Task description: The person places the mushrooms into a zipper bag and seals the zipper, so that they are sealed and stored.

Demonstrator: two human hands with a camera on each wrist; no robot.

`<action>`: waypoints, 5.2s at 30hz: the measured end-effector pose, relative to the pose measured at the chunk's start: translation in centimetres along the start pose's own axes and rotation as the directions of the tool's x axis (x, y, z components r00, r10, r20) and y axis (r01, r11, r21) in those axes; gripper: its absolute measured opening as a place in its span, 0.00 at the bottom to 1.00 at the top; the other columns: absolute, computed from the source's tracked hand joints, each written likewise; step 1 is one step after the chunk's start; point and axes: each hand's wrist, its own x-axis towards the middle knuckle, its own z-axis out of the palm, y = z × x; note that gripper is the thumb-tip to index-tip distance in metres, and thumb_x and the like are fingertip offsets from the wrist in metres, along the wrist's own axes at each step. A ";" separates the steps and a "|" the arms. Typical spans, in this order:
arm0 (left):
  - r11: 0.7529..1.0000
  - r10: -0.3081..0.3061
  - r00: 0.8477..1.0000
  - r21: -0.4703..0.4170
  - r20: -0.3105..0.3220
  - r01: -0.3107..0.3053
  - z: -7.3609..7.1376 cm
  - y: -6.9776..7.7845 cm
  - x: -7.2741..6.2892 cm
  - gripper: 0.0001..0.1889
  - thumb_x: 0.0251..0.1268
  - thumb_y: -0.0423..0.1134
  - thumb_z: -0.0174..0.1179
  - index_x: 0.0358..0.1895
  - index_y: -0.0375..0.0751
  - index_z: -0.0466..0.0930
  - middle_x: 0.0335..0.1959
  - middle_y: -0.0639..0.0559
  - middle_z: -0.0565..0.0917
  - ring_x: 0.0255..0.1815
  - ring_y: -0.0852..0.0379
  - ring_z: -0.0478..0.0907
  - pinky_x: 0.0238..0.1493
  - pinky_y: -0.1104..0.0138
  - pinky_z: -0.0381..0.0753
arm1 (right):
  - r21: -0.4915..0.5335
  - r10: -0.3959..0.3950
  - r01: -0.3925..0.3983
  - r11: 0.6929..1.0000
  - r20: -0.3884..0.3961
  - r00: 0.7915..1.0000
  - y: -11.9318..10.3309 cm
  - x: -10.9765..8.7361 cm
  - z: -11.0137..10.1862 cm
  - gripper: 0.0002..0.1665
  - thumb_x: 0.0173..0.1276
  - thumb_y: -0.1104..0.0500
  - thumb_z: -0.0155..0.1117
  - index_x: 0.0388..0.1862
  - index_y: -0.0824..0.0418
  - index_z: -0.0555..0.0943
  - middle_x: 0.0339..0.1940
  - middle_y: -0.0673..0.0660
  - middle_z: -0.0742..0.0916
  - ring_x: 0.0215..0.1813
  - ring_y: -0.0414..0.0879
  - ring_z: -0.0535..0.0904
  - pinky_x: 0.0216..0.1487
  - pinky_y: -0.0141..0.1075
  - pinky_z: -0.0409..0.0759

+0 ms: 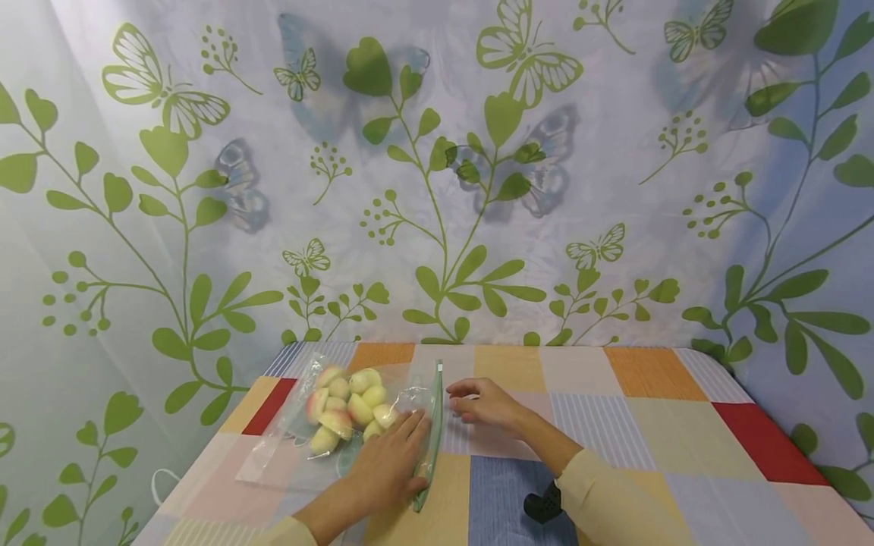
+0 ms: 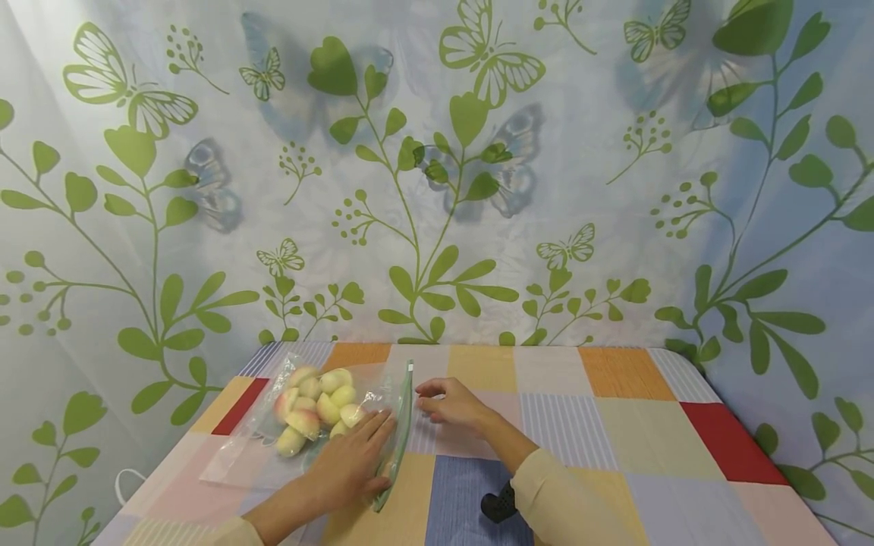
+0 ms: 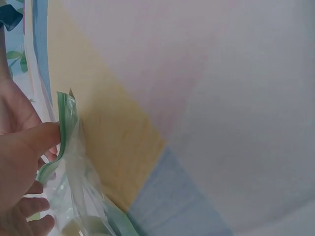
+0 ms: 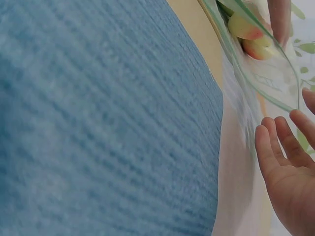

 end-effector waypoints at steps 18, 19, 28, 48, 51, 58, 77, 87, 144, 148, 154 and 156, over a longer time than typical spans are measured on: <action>0.999 0.044 0.989 -0.013 -0.144 -0.047 0.2 0.2 1.5 0.18 0.52 0.35 0.66 0.49 0.35 0.86 0.45 0.49 0.79 0.43 0.52 0.77 0.28 0.68 0.79 | 0.116 0.099 -0.093 0.989 -0.047 0.994 0.1 0.8 2.2 0.31 0.78 0.62 0.62 0.71 0.80 0.68 0.59 0.69 0.83 0.55 0.57 0.84 0.53 0.45 0.85; 0.999 0.043 0.990 -0.015 -0.135 -0.045 0.2 0.2 1.6 0.18 0.52 0.35 0.66 0.48 0.35 0.86 0.44 0.49 0.79 0.42 0.52 0.77 0.27 0.69 0.79 | 0.137 0.103 -0.097 0.986 -0.041 0.994 0.1 0.9 2.3 0.31 0.79 0.61 0.61 0.70 0.81 0.68 0.58 0.68 0.83 0.55 0.56 0.85 0.53 0.45 0.85; 0.998 0.035 0.995 -0.043 -0.097 -0.039 0.0 0.2 1.7 0.15 0.54 0.36 0.67 0.45 0.35 0.86 0.40 0.51 0.77 0.38 0.55 0.75 0.26 0.70 0.76 | 0.258 0.073 -0.057 0.964 -0.052 0.996 -0.1 1.5 3.6 0.24 0.79 0.64 0.59 0.64 0.82 0.72 0.48 0.66 0.87 0.49 0.53 0.86 0.51 0.48 0.86; 0.976 -0.038 0.973 -0.216 -0.230 -0.013 -1.6 -2.0 2.6 0.20 0.55 0.40 0.74 0.51 0.38 0.85 0.43 0.50 0.81 0.39 0.52 0.81 0.28 0.64 0.82 | 0.232 0.087 -0.053 0.971 -0.138 0.987 -1.3 1.9 4.2 0.18 0.73 0.70 0.65 0.58 0.74 0.75 0.42 0.63 0.84 0.37 0.49 0.84 0.43 0.43 0.88; 0.965 -0.074 0.968 -0.263 -0.240 0.008 -2.2 -2.9 3.7 0.17 0.58 0.39 0.72 0.50 0.37 0.86 0.44 0.48 0.81 0.41 0.50 0.82 0.32 0.62 0.83 | 0.232 0.089 -0.055 0.971 -0.136 0.987 -1.3 1.8 4.1 0.18 0.73 0.70 0.65 0.58 0.74 0.74 0.42 0.63 0.84 0.37 0.49 0.84 0.43 0.43 0.88; 0.922 -0.164 0.961 -0.380 -0.221 0.070 -3.4 -5.2 6.7 0.16 0.64 0.36 0.69 0.52 0.33 0.85 0.51 0.40 0.83 0.41 0.45 0.83 0.34 0.55 0.84 | 0.214 0.090 -0.061 0.975 -0.129 0.988 -1.0 1.9 3.9 0.18 0.73 0.70 0.64 0.58 0.73 0.74 0.42 0.63 0.84 0.37 0.50 0.85 0.43 0.43 0.88; 0.772 -0.245 0.966 -0.619 -0.081 0.144 -1.8 -8.7 12.4 0.23 0.67 0.28 0.62 0.64 0.29 0.77 0.61 0.36 0.80 0.63 0.37 0.77 0.62 0.47 0.77 | 0.151 0.045 -0.018 0.988 -0.177 0.983 -0.7 2.1 4.6 0.16 0.69 0.73 0.64 0.54 0.73 0.75 0.37 0.61 0.82 0.32 0.48 0.83 0.36 0.42 0.88; 0.715 -0.239 0.971 -0.678 -0.008 0.170 0.3 -8.8 12.9 0.23 0.64 0.28 0.59 0.64 0.30 0.79 0.62 0.37 0.81 0.68 0.37 0.73 0.65 0.44 0.73 | 0.155 0.045 -0.018 0.988 -0.170 0.984 -0.8 2.1 4.4 0.18 0.69 0.73 0.63 0.56 0.74 0.74 0.38 0.62 0.81 0.32 0.49 0.84 0.37 0.44 0.89; 0.286 -0.216 0.954 -0.921 0.208 0.265 1.5 -11.3 12.4 0.08 0.78 0.32 0.55 0.35 0.34 0.74 0.35 0.49 0.75 0.44 0.54 0.71 0.56 0.57 0.71 | -0.029 -0.012 0.004 1.000 -0.288 0.958 -2.7 4.5 2.8 0.19 0.79 0.56 0.62 0.61 0.67 0.79 0.49 0.62 0.86 0.47 0.54 0.87 0.46 0.47 0.88; 0.275 -0.225 0.949 -0.920 0.222 0.280 1.5 -11.2 12.5 0.09 0.79 0.32 0.54 0.35 0.35 0.73 0.35 0.52 0.73 0.46 0.53 0.71 0.61 0.53 0.71 | -0.040 -0.012 -0.002 0.999 -0.330 0.944 -2.9 5.3 3.0 0.18 0.80 0.55 0.61 0.57 0.67 0.82 0.44 0.59 0.88 0.43 0.51 0.88 0.43 0.45 0.88; 0.303 -0.209 0.956 -0.915 0.208 0.265 1.6 -11.2 12.7 0.09 0.79 0.31 0.54 0.35 0.34 0.74 0.33 0.52 0.72 0.44 0.54 0.70 0.56 0.57 0.71 | -0.128 -0.038 -0.012 0.992 -0.385 0.922 -2.8 5.8 3.1 0.13 0.79 0.57 0.63 0.46 0.67 0.86 0.34 0.57 0.88 0.36 0.47 0.87 0.36 0.40 0.88; 0.309 -0.211 0.955 -0.913 0.209 0.268 1.5 -11.1 12.6 0.09 0.79 0.32 0.54 0.35 0.34 0.74 0.33 0.52 0.72 0.42 0.55 0.69 0.53 0.59 0.69 | -0.142 -0.031 -0.025 0.990 -0.381 0.924 -2.8 5.8 3.1 0.13 0.79 0.57 0.63 0.45 0.66 0.86 0.32 0.56 0.88 0.35 0.46 0.86 0.36 0.40 0.88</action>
